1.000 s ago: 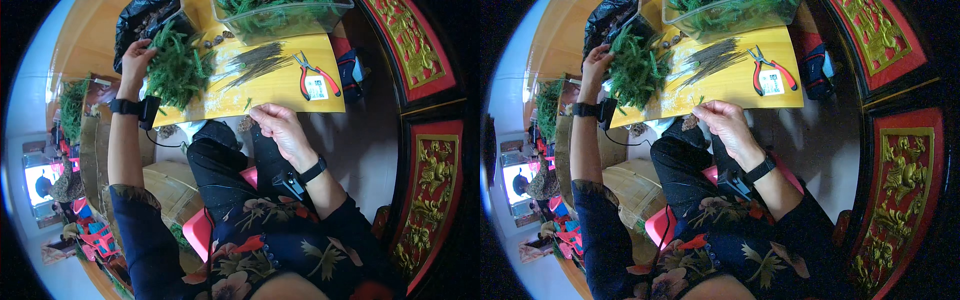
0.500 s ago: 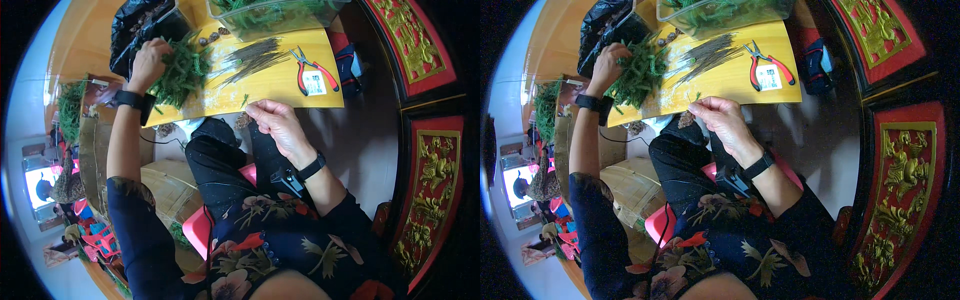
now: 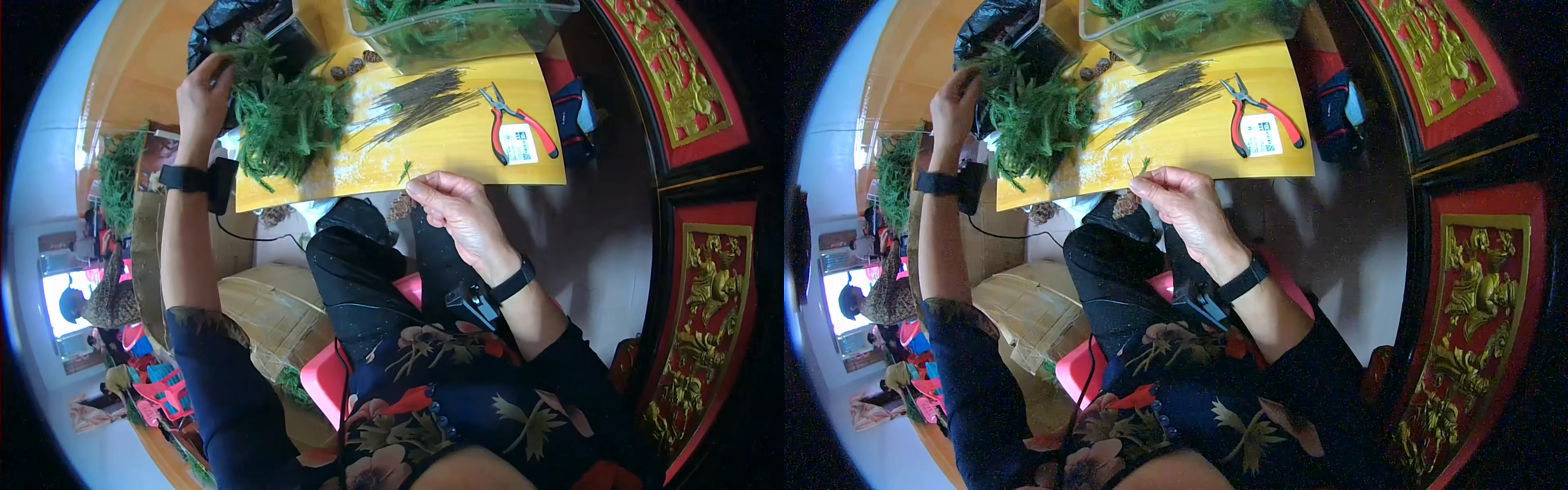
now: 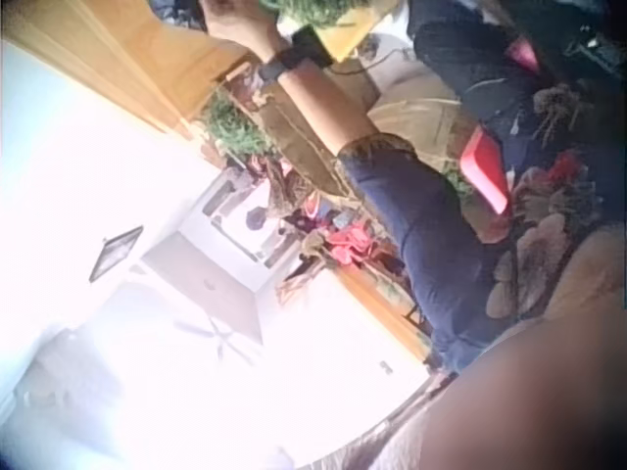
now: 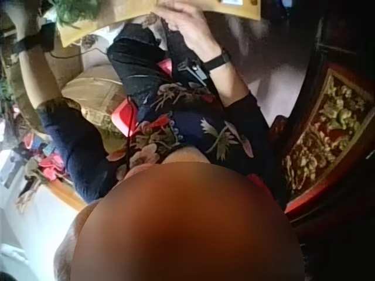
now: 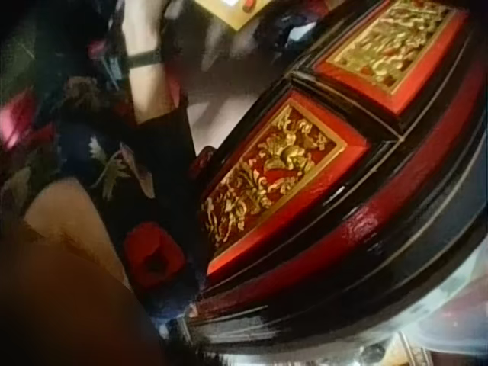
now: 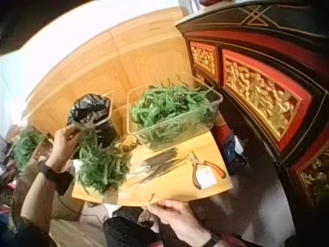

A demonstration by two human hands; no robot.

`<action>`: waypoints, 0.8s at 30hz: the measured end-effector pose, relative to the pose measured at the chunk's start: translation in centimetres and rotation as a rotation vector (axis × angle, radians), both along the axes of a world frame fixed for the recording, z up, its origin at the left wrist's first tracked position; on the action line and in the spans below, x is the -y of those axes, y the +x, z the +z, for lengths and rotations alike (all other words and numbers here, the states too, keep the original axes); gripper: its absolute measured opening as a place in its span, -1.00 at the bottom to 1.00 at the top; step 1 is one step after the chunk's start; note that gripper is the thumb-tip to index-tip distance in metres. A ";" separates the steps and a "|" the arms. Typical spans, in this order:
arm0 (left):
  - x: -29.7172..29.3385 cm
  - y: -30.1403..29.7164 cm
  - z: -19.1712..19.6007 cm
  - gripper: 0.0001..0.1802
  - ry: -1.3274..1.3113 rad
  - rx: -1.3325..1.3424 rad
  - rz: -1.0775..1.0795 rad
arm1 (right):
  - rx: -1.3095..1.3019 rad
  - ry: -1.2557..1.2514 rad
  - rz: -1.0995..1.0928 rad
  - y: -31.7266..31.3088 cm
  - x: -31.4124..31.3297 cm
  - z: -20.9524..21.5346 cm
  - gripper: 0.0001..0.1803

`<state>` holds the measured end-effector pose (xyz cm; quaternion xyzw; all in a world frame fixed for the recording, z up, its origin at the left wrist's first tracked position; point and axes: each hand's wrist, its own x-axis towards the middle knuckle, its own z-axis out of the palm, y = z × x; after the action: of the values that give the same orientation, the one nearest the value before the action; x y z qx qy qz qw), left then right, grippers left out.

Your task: Trimming and assembling decorative artificial foliage using wire cutters.

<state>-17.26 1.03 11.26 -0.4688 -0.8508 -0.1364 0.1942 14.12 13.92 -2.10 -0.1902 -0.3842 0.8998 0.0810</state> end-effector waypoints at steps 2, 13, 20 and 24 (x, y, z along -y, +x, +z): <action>0.3 0.2 0.2 -0.72 0.184 0.015 0.108 | 0.008 -0.006 -0.004 0.0 0.1 0.0 -0.87; 0.1 5.2 0.6 -0.77 0.719 1.097 -0.023 | -0.030 -0.011 -0.013 0.2 0.0 -0.2 -0.87; -0.8 11.9 -1.4 -0.73 0.711 1.355 -0.040 | -0.156 0.018 -0.066 0.3 -1.1 0.2 -0.88; -1.1 14.4 -3.7 -0.74 0.679 1.469 -0.038 | -0.260 0.095 -0.123 0.7 -2.1 0.7 -0.87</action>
<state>-2.87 2.15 7.53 -0.1894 -0.6651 -0.6637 -0.2851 14.77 16.02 -1.38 -0.0914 -0.4002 0.8910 0.1940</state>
